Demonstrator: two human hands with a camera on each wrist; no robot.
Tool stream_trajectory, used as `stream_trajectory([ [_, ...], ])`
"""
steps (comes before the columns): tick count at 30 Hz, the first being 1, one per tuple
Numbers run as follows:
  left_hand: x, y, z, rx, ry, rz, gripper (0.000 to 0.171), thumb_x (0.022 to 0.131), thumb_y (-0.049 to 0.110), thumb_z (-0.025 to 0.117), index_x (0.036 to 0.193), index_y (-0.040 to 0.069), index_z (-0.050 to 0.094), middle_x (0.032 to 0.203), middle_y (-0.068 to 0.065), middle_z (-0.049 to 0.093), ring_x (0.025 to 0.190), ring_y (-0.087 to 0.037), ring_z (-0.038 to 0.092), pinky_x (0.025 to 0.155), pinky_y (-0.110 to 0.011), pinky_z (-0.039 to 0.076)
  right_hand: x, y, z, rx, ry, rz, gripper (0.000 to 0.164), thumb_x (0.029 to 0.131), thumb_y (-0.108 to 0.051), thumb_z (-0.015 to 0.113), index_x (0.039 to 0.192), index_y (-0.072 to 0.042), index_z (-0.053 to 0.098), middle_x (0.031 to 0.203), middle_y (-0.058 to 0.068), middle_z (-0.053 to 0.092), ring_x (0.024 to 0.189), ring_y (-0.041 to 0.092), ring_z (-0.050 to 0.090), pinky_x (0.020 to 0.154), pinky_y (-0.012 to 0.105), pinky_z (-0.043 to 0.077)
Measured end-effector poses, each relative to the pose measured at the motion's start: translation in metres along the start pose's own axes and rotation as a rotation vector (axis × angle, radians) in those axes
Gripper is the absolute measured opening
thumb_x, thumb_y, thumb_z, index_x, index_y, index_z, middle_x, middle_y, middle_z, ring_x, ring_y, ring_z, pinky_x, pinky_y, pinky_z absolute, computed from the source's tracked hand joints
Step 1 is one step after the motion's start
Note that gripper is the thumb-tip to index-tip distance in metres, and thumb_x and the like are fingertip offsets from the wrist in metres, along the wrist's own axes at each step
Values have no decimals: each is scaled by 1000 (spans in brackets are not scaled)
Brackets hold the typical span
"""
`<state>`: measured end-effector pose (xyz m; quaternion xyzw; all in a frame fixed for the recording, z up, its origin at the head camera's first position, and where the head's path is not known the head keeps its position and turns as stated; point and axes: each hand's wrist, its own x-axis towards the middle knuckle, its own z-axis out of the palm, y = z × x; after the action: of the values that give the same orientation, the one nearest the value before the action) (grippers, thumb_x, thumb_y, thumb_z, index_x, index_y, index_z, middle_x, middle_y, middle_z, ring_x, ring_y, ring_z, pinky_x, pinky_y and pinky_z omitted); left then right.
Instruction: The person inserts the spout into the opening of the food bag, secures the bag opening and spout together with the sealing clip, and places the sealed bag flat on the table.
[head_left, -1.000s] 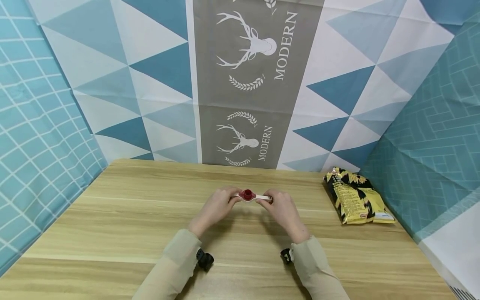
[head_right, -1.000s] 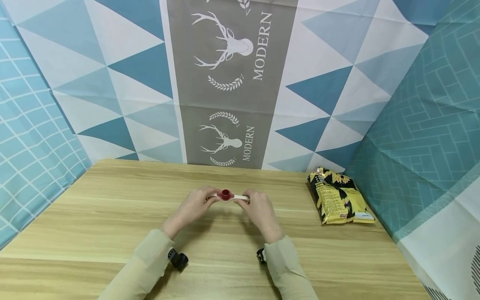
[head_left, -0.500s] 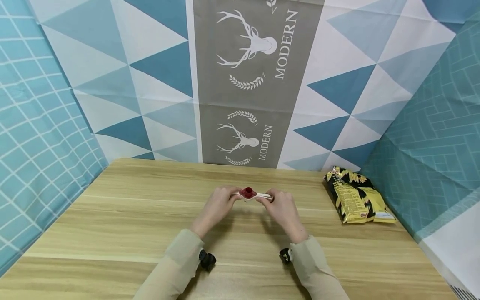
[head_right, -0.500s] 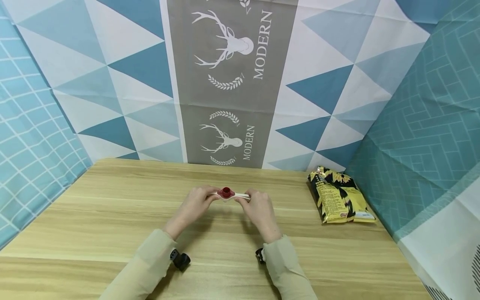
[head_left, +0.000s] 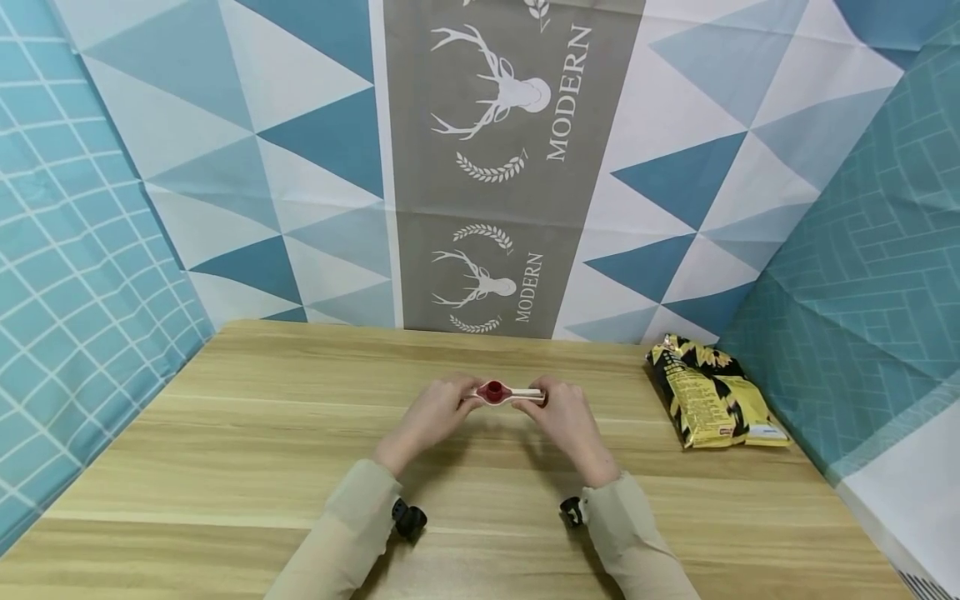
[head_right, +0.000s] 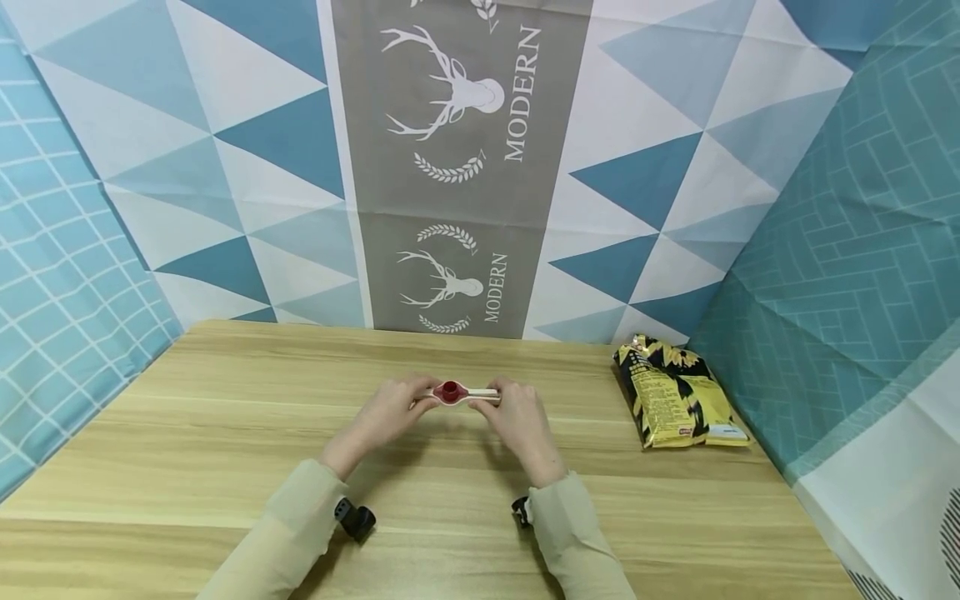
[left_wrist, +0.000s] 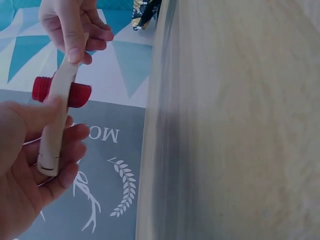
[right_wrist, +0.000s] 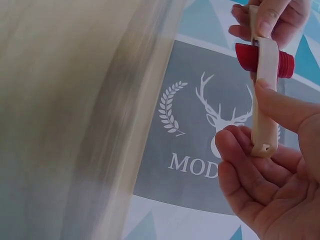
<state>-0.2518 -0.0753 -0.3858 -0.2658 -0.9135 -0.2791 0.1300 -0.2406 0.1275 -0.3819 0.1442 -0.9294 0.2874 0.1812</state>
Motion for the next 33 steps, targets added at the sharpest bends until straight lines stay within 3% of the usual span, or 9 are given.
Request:
stream_trajectory([
  [6,0,2,-2,-26,-81,-20,35,87,36,58,110,10,61,93,1,65,78,-10,57,70,-29,46,-1,1,1,-5,-5,-14,27,74,-31,74,84,-8,66,62,-3,58,50,6,43,48,20,37],
  [14,0,5,0,-28,-116,-22,41,87,43,56,115,12,58,96,3,65,83,-8,60,73,-28,48,0,-3,2,-35,-10,-70,24,73,-31,75,80,-10,66,61,-6,55,51,6,41,49,20,35],
  [23,1,6,4,-71,-77,-16,28,88,41,56,104,18,60,90,9,63,77,-2,57,70,-23,47,-1,-7,2,-18,-27,-53,22,73,-29,74,78,-10,65,64,-4,59,53,6,44,49,20,37],
  [33,1,8,6,-91,-53,-21,26,88,39,57,103,18,60,92,9,63,80,-4,58,72,-24,48,-1,-8,0,-22,-41,-6,25,72,-30,75,81,-9,64,64,-3,59,54,7,46,51,22,39],
])
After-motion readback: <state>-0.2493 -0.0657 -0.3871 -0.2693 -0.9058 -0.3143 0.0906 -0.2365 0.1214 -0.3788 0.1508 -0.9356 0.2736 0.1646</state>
